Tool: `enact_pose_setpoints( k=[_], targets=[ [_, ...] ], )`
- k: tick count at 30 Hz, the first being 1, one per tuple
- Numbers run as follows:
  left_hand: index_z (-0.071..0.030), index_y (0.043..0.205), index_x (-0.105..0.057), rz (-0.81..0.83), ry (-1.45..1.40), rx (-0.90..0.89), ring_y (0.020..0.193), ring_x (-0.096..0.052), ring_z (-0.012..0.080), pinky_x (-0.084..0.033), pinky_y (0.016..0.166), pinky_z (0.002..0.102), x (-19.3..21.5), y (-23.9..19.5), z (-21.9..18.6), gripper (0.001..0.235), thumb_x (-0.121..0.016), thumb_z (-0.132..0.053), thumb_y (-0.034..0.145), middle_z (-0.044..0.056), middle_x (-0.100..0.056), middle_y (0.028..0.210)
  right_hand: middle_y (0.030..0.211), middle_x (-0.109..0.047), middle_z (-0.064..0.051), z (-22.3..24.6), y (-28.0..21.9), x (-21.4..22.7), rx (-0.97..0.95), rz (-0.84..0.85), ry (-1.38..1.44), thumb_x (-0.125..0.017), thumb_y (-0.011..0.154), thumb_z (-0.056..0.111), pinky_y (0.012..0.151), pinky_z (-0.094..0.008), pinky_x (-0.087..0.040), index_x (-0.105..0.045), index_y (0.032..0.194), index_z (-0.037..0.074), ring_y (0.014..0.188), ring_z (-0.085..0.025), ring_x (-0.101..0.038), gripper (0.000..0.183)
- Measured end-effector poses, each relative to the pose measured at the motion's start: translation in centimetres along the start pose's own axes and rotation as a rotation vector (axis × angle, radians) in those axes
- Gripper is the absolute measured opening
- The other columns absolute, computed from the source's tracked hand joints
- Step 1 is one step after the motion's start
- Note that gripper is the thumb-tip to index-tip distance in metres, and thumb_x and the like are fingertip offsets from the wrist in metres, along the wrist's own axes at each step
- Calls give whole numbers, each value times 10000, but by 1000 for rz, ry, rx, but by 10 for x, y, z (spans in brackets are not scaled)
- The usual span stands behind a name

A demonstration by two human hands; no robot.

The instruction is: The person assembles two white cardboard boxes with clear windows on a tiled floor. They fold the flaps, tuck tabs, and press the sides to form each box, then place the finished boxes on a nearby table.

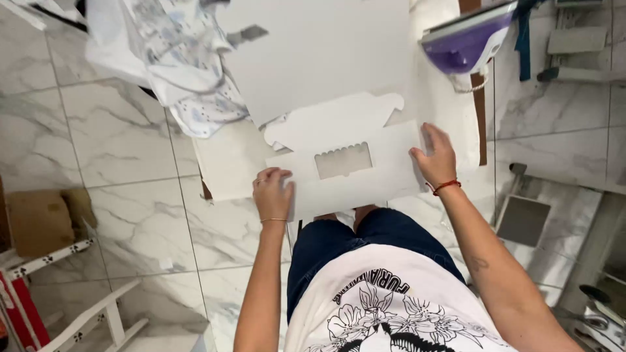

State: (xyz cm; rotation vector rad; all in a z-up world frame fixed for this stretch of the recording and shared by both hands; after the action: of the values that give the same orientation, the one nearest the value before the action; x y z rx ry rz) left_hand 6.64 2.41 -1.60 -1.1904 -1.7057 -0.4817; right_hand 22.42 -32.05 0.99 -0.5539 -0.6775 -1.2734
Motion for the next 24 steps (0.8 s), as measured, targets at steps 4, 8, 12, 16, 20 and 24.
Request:
enact_pose_setpoints(
  k=[4,8,12,16,20,24],
  targets=[
    [-326,882,-572,126,142,-99,844,-519,197,-424,748,377,-16,-25,-34,392,-738,-437,545,-60,-479,863,913,-509,-3,-11,-28,2,-81,-80,-148,-705,696,96,625,-241,-488,-642,945,152,780,-173,-537,263],
    [-259,1108,-425,307,232,-94,939,-471,242,-410,797,423,-24,-34,-58,711,-790,-305,500,23,-429,1007,928,-512,-52,-7,-46,-26,-293,285,145,-740,620,136,572,-254,-477,-617,995,161,634,-176,-569,395],
    [-187,1001,-425,313,299,-103,894,-503,242,-412,756,384,-34,-25,-55,579,-780,-192,544,43,-464,913,849,-442,-59,-22,-46,-53,-263,363,166,-768,550,86,534,-248,-454,-581,1061,98,545,-144,-522,545],
    [-234,778,-562,390,295,-97,877,-500,217,-391,751,347,-48,-27,-42,324,-773,-295,539,-17,-465,864,794,-448,-57,-5,-38,-49,-230,404,68,-740,608,116,529,-263,-443,-666,860,122,552,-170,-545,263],
    [-184,776,-604,264,26,7,801,-569,272,-465,705,370,32,-39,-87,155,-695,-240,664,32,-463,960,877,-493,-2,43,-33,-11,-118,404,-142,-640,769,209,654,-296,-455,-593,810,181,718,-192,-576,69],
    [-137,787,-522,0,-167,-81,777,-580,271,-470,709,364,94,-64,-130,96,-596,-193,763,96,-382,1138,854,-521,-27,104,-40,27,175,331,-85,-659,748,289,737,-325,-415,-438,790,121,749,-210,-558,282]
  ],
)
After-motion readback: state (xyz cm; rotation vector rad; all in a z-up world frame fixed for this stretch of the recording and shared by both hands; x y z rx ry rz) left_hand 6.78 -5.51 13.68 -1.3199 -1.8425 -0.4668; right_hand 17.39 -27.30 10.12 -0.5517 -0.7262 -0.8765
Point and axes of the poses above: each hand's wrist, its own y-axis towards the middle knuckle, its own x-axis out of the back of the hand, z = x × y, the point moved 7 cm from there along y, towards the middle knuckle
